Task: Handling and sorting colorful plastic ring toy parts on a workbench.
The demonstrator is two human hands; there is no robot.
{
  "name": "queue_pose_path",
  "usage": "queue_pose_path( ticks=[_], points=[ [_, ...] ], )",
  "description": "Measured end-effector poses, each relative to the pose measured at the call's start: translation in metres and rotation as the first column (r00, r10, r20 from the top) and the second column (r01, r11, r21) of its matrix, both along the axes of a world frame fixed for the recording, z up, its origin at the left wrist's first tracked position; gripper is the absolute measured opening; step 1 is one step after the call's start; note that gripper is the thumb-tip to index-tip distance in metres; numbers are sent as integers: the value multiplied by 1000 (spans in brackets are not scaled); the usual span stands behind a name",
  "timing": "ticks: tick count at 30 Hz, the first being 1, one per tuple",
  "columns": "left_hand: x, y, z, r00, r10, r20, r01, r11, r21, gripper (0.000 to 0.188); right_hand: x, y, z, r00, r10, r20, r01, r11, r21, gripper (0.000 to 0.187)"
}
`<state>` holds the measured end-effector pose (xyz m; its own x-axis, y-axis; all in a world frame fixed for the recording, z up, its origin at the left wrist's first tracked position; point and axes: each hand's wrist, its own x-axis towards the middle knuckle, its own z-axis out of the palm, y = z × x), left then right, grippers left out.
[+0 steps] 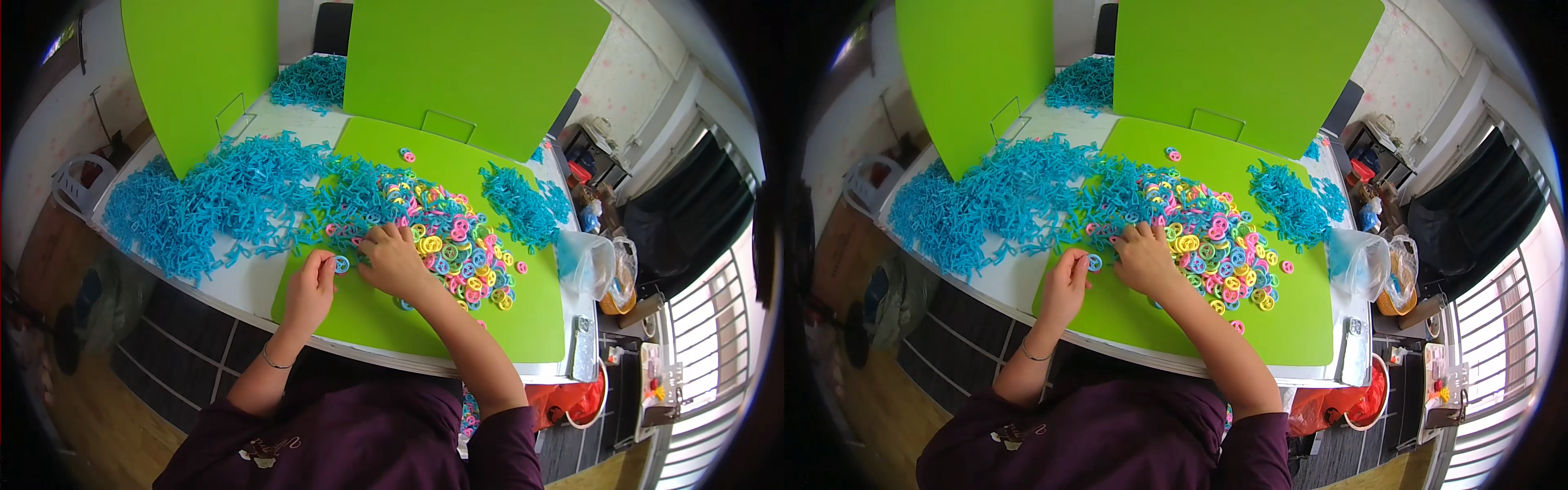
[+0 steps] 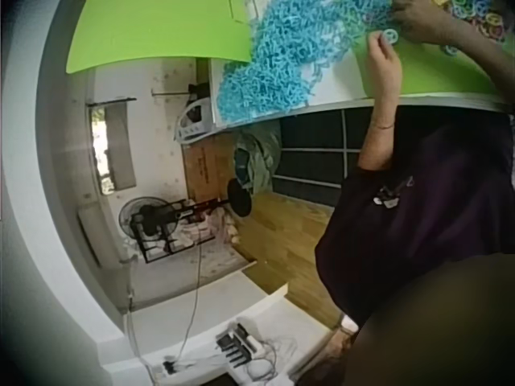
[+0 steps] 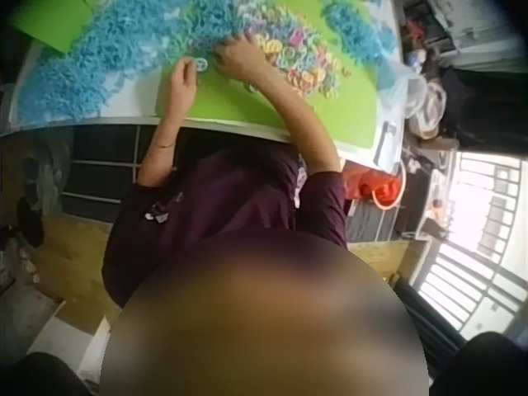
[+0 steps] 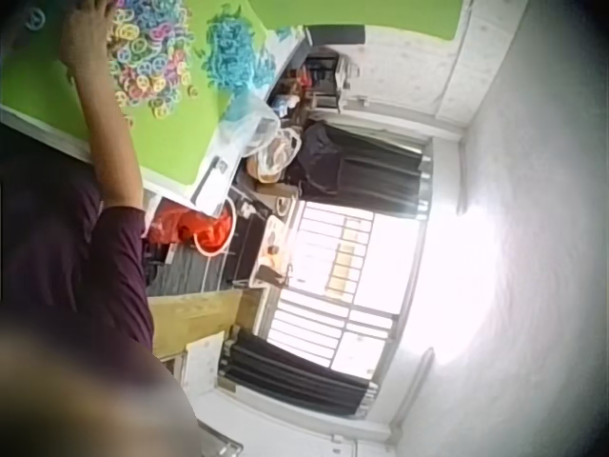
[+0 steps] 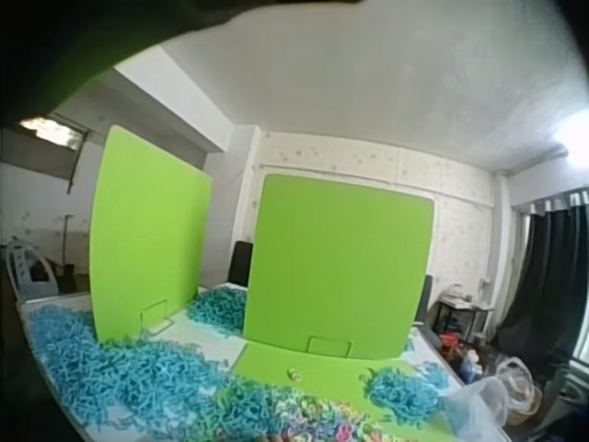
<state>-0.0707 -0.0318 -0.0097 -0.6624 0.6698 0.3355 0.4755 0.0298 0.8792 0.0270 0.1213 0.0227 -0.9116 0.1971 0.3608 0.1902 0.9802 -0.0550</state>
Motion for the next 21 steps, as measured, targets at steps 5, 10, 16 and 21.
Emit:
queue_pose_path(
  ticks=[5, 10, 16, 21],
  points=[
    [0, 1, -1, 1000, 0, 28, -1, 998, 58, 14, 8, 1, 7, 989, 61, -131, -59, 998, 24, 26],
    [9, 1, 6, 972, -98, 212, 71, 989, 131, 13, 56, -22, 49, 993, -40, -113, -53, 698, -714, 23],
    [52, 38, 21, 895, -345, 284, 308, 937, 167, 13, 96, -18, 11, 960, -189, -206, -223, -75, -972, 19],
    [63, 50, 22, 968, -250, 4, 249, 966, 76, 15, 97, -24, 1, 928, -297, -225, -153, 246, -957, 27]
  ],
)
